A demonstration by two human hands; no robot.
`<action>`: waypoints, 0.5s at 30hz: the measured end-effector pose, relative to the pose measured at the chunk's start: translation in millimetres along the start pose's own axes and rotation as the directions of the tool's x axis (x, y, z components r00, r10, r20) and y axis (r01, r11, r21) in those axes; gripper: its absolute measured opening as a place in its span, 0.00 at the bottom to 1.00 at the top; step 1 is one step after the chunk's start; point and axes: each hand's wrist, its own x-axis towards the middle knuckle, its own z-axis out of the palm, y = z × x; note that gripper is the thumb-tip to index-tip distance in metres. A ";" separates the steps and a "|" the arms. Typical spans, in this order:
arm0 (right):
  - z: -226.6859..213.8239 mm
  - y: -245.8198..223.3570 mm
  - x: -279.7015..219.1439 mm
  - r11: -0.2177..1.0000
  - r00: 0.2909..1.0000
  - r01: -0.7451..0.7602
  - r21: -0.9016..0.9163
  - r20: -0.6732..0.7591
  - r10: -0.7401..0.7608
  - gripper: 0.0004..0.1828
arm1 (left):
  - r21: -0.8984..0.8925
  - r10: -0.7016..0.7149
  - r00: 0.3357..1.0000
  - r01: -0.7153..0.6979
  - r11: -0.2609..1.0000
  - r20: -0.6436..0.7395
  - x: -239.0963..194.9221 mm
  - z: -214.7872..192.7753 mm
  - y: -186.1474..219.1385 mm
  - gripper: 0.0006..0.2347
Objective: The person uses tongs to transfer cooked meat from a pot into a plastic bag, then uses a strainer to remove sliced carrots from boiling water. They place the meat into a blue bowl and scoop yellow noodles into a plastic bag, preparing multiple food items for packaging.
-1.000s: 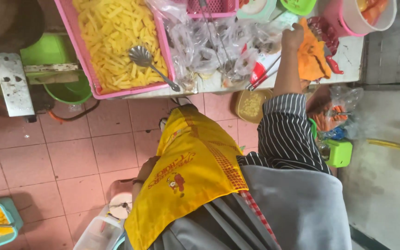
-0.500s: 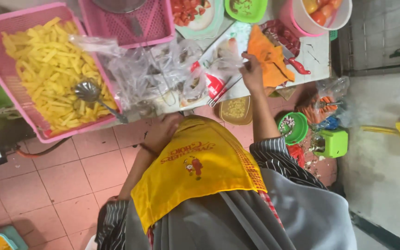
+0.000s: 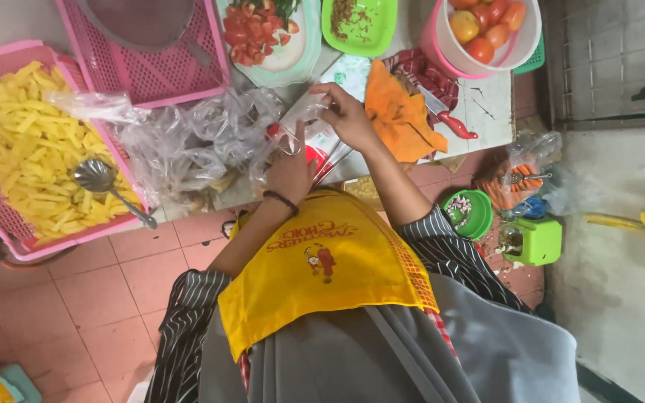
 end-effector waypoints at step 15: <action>33.8 51.4 -4.8 0.922 0.976 -0.036 -0.385 0.183 0.115 0.14 | -0.246 -0.088 0.889 -0.028 0.969 -0.449 -52.6 21.7 -73.0 0.22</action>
